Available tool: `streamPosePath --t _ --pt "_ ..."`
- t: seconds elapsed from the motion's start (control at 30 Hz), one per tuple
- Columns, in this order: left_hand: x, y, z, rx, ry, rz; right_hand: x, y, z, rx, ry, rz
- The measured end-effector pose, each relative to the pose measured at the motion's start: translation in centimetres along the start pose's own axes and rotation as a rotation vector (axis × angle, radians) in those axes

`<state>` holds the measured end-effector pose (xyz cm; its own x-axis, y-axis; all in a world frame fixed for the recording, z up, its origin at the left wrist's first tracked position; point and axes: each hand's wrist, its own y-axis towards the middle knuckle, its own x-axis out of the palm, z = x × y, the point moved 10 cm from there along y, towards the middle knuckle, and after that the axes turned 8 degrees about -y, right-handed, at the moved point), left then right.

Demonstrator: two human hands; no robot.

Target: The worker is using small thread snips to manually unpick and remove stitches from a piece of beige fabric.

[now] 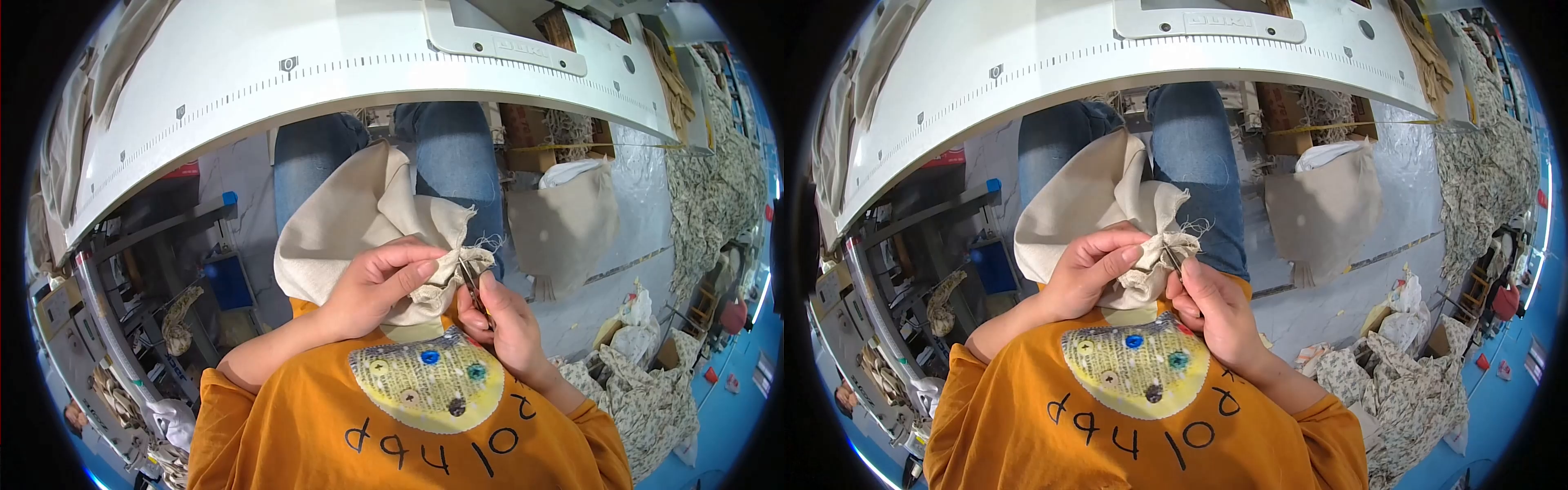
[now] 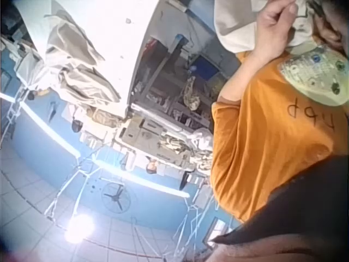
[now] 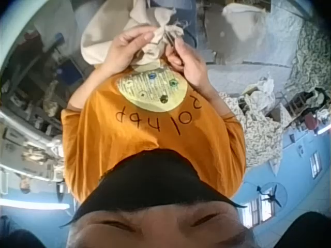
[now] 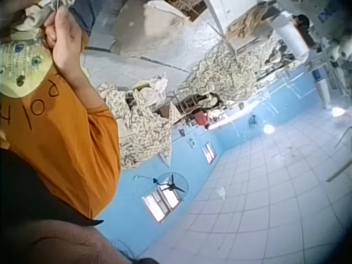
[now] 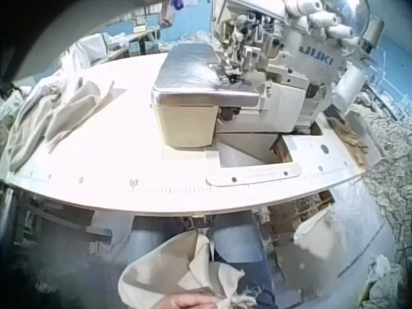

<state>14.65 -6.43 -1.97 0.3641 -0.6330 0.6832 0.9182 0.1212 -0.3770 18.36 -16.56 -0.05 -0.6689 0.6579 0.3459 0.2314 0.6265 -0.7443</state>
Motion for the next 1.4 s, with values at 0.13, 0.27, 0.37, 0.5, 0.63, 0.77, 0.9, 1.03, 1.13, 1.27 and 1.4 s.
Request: streamPosePath --t 0.13,0.27,0.37,0.5,0.63,0.77,0.9,1.03,1.13,1.27,1.4 --pt "0.05 0.00 -0.16 -0.005 0.005 -0.012 0.06 0.03 -0.15 -0.005 0.012 0.002" --pt "0.06 0.05 -0.19 -0.008 0.037 -0.024 0.01 0.14 -0.30 -0.021 0.023 0.003" --pt "0.10 0.06 0.05 0.009 0.063 -0.019 -0.10 0.13 -0.26 -0.010 0.017 0.010" --pt "0.05 0.08 0.23 0.013 0.044 -0.002 -0.11 0.05 -0.20 -0.006 0.017 0.009" --pt "-0.19 0.12 -0.06 -0.011 0.050 -0.004 0.02 0.05 -0.37 0.014 0.027 0.021" --pt "-0.10 0.13 0.41 0.017 0.048 0.011 -0.18 -0.06 -0.29 0.015 -0.029 0.016" --pt "-0.13 0.13 0.06 -0.001 0.056 0.006 -0.21 -0.06 -0.20 0.016 0.000 0.020" --pt "-0.08 0.07 -0.01 -0.012 0.042 0.001 -0.15 0.08 -0.17 -0.003 0.009 0.005" --pt "0.15 0.13 0.37 0.026 0.060 -0.008 -0.13 0.07 -0.20 -0.014 0.019 -0.003" --pt "-0.07 0.05 -0.14 -0.017 0.044 -0.005 -0.08 0.18 -0.20 -0.039 0.044 -0.008" --pt "0.13 0.05 0.33 0.017 0.079 -0.009 -0.26 0.23 -0.13 -0.063 -0.023 0.003"
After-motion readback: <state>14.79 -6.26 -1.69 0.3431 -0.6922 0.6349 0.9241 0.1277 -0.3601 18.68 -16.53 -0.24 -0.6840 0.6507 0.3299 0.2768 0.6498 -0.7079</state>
